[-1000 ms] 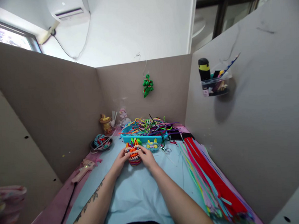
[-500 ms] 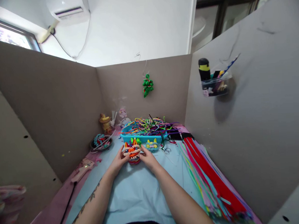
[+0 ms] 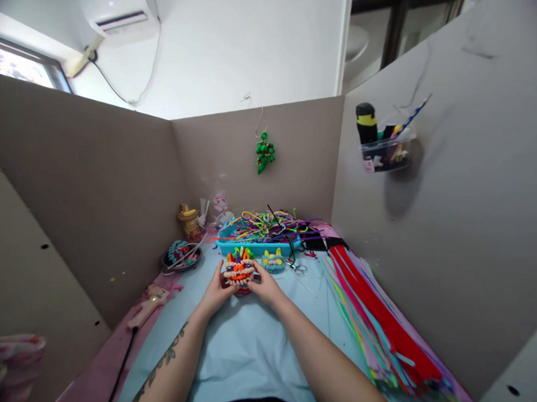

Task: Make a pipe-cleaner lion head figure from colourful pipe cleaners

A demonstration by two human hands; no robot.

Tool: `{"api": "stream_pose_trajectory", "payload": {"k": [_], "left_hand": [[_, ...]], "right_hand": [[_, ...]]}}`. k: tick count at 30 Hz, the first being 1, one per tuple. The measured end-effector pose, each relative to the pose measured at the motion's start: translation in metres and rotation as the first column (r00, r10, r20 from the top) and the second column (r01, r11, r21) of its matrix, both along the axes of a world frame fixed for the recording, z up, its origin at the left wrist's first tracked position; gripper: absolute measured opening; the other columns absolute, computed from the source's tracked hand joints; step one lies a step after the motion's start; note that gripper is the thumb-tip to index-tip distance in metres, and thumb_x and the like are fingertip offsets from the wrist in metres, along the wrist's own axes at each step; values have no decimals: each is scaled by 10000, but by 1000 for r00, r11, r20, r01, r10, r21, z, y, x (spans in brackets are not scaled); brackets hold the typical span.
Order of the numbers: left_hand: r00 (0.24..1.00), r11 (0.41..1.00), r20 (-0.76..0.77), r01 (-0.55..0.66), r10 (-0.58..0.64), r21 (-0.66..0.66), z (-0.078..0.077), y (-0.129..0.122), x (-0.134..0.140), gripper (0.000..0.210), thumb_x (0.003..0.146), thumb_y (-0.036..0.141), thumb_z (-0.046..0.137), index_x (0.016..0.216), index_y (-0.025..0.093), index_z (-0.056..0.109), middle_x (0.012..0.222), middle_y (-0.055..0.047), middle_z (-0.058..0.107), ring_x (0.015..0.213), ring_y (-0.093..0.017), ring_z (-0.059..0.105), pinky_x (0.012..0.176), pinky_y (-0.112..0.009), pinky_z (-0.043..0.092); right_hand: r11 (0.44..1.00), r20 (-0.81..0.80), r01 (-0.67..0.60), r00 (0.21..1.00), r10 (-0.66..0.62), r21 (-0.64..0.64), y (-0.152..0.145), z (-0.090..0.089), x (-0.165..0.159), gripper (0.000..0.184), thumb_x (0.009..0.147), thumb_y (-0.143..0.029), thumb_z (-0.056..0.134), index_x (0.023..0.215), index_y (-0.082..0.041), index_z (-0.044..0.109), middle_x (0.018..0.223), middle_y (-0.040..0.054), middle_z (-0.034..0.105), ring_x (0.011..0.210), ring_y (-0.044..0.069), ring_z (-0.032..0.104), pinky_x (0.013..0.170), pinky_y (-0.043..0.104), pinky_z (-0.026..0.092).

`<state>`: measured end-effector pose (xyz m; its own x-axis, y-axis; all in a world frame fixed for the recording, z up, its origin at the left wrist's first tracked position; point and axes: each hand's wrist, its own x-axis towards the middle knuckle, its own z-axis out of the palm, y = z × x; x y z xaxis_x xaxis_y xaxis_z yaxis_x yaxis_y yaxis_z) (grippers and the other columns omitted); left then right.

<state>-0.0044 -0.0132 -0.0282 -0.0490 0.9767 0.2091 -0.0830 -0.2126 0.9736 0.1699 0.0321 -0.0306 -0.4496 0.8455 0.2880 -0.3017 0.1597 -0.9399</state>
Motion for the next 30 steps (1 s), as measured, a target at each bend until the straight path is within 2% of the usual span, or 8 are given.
{"api": "stream_pose_trajectory", "payload": {"k": [3,9,14,17,21,24,27,30], "left_hand": [[999,999,-33,-35,36,32,3,-2,1,1066,637,327,771,1441,213,80,1308,-176,513,1096,-279,586,894,-405,502],[990,999,-137,-26,29,28,-3,-5,-1,944,649,336,762,1401,173,215,1236,-163,575,1122,-288,569,953,-451,455],[998,1000,-59,2,-3,-30,-6,-3,-5,1081,624,331,783,1442,182,93,1394,-201,415,1228,-315,474,999,-462,415],[999,999,-29,30,-32,-41,-6,-2,-8,1230,546,290,833,1455,209,9,1483,-203,254,1303,-336,373,1023,-455,395],[999,999,-13,43,-43,-32,-4,-3,-11,1277,540,294,838,1456,212,-47,1484,-205,243,1301,-329,376,1041,-444,375],[998,997,-3,64,-64,-44,-3,-5,-7,1266,562,310,824,1455,210,-68,1480,-205,251,1283,-329,401,1031,-448,387],[993,993,-31,115,-116,-10,0,-7,-1,1248,543,272,833,1458,249,-15,1464,-168,306,1256,-325,436,1018,-455,402],[994,996,-74,83,-80,45,5,-9,5,1239,551,238,827,1455,256,-20,1444,-155,344,1259,-304,440,1033,-445,387]], "right_hand": [[998,-3,-31,1000,31,61,-6,9,0,622,681,-253,697,1269,-272,497,1256,48,573,1086,234,584,948,409,458],[1000,29,-28,999,28,-13,-7,3,-2,596,661,-198,685,1235,-247,532,1208,47,619,1071,237,601,961,429,450],[996,-1,-83,997,83,-20,-5,0,-1,719,616,-194,722,1287,-273,477,1233,57,598,1042,246,615,923,437,475],[997,53,-18,998,22,-74,-3,-2,1,856,530,-175,768,1314,-272,436,1294,84,539,1086,275,579,931,470,457],[991,81,50,996,-40,-125,-1,-3,2,949,464,-178,797,1325,-257,407,1367,109,457,1151,300,523,958,488,426],[996,48,-11,999,15,-87,-3,0,2,874,515,-195,769,1312,-260,417,1368,99,458,1136,280,539,947,465,442],[998,41,-65,997,66,-23,-8,5,0,696,595,-181,713,1248,-253,480,1307,71,525,1121,246,556,970,430,433],[991,1,-131,991,131,-7,-10,8,0,654,598,-141,700,1215,-252,510,1280,60,550,1151,237,537,995,412,410]]}}
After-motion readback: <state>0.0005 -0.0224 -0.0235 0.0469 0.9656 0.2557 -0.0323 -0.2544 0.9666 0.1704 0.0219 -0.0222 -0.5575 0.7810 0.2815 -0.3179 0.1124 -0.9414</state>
